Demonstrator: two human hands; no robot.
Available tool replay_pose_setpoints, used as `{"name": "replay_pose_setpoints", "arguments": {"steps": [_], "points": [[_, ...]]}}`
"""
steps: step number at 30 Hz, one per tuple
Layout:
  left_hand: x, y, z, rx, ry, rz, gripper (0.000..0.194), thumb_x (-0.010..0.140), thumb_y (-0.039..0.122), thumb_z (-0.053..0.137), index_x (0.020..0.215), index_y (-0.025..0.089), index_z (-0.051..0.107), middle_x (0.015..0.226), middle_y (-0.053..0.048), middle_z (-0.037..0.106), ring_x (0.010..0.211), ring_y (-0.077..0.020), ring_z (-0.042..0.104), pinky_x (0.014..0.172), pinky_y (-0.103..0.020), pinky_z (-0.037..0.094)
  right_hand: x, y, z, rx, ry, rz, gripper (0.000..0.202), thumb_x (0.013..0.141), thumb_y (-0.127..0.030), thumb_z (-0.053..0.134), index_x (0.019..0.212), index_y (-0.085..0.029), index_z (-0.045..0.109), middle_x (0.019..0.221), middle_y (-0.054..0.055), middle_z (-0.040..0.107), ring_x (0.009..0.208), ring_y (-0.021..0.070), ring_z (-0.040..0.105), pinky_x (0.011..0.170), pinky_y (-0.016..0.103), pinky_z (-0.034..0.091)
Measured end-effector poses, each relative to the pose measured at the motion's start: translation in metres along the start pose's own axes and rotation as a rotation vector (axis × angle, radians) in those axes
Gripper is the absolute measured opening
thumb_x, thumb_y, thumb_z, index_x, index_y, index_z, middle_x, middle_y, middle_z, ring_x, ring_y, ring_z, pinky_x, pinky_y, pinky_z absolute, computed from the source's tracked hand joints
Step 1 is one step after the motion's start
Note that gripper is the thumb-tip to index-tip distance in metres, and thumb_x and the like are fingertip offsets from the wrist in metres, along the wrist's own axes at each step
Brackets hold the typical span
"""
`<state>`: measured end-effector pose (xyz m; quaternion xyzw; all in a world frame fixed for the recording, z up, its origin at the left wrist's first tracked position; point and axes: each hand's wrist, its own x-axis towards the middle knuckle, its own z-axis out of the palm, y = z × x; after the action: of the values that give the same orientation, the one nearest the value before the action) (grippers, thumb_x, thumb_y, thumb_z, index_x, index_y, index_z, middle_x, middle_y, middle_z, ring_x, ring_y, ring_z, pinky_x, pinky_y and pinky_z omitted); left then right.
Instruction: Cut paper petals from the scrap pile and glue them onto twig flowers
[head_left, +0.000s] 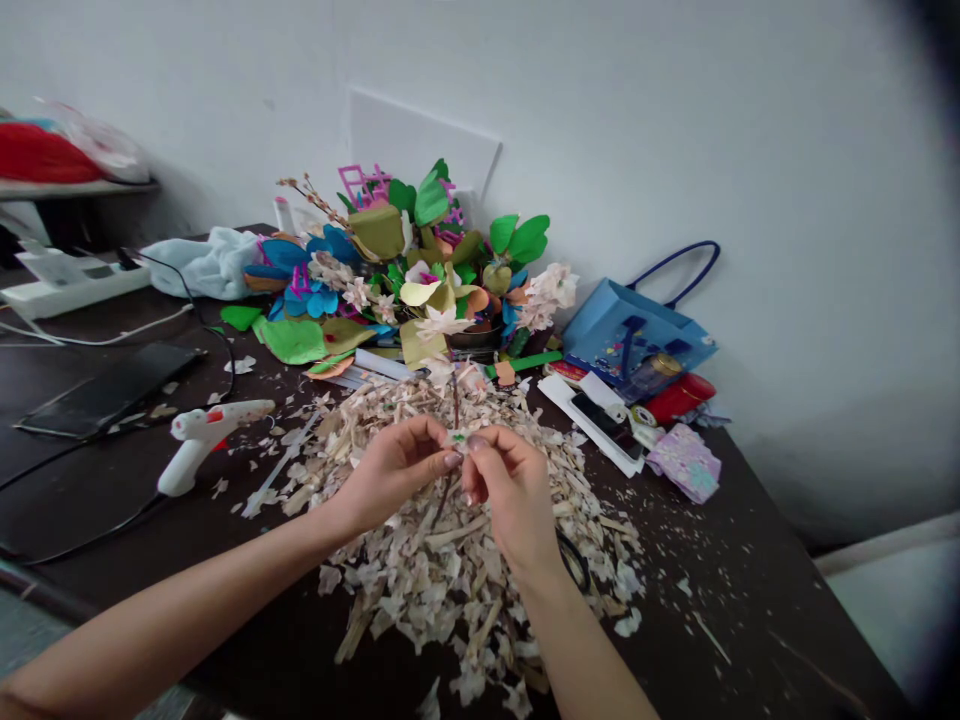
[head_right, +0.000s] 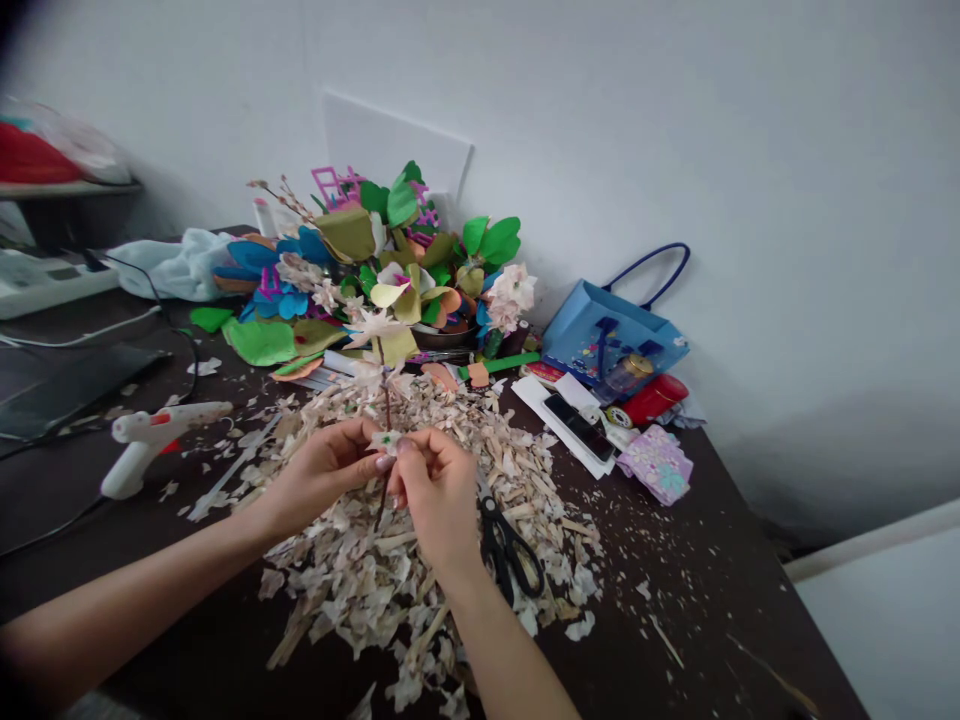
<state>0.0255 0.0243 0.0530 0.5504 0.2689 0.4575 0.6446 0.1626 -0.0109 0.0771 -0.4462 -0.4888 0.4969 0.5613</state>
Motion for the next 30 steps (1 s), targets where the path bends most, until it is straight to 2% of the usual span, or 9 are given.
{"name": "replay_pose_setpoints", "arguments": {"steps": [5,11,14,20,24,30], "points": [[0.0,-0.0017,-0.0015,0.018,0.003,0.006,0.025,0.077,0.031,0.07,0.079,0.013,0.053,0.069,0.0,0.059,0.063,-0.0111,0.057,0.058,-0.022,0.043,0.0021,0.0013,0.0004,0.051,-0.008,0.046,0.02,0.085,-0.027,0.054,0.066,-0.019,0.055,0.048,-0.006,0.052,0.038,0.0068,0.041,0.04,0.02,0.033],[0.0,-0.0064,-0.005,-0.042,-0.006,-0.025,0.023,0.077,0.029,0.071,0.08,0.013,0.053,0.074,-0.001,0.061,0.068,-0.0118,0.058,0.065,-0.024,0.046,0.0038,0.0031,-0.0007,0.076,0.005,0.044,0.032,0.089,-0.041,0.048,0.068,-0.019,0.055,0.049,-0.004,0.055,0.036,0.0075,0.042,0.037,0.02,0.031],[0.0002,-0.0069,-0.0056,-0.044,0.031,-0.045,0.021,0.077,0.027,0.071,0.08,0.013,0.055,0.073,0.0,0.059,0.067,-0.0097,0.055,0.064,-0.021,0.043,0.004,0.0048,-0.0019,0.03,0.044,-0.024,0.024,0.088,-0.037,0.053,0.072,-0.02,0.055,0.052,-0.005,0.053,0.04,0.0076,0.043,0.041,0.02,0.033],[-0.0002,-0.0073,-0.0067,-0.124,0.031,-0.079,0.021,0.077,0.026,0.071,0.079,0.013,0.056,0.074,0.001,0.056,0.065,-0.0079,0.051,0.064,-0.02,0.042,0.0028,0.008,-0.0009,-0.259,0.088,-0.162,0.007,0.085,-0.026,0.058,0.083,-0.02,0.06,0.068,-0.002,0.055,0.057,0.0117,0.049,0.052,0.023,0.039],[-0.0008,-0.0072,-0.0073,-0.13,0.03,-0.065,0.02,0.077,0.025,0.072,0.08,0.012,0.056,0.074,0.001,0.057,0.066,-0.0078,0.052,0.064,-0.019,0.043,0.0023,0.0097,-0.0003,-0.295,0.085,-0.192,0.006,0.085,-0.025,0.057,0.084,-0.02,0.061,0.074,-0.001,0.057,0.063,0.0134,0.051,0.058,0.025,0.041],[-0.001,-0.0068,-0.0096,-0.09,0.042,-0.063,0.019,0.076,0.024,0.072,0.08,0.012,0.058,0.076,0.0,0.059,0.068,-0.0077,0.054,0.066,-0.019,0.043,0.0021,0.0098,-0.0026,-0.316,0.054,-0.215,0.004,0.086,-0.022,0.057,0.085,-0.021,0.061,0.074,-0.002,0.054,0.063,0.0121,0.049,0.056,0.023,0.039]]}}
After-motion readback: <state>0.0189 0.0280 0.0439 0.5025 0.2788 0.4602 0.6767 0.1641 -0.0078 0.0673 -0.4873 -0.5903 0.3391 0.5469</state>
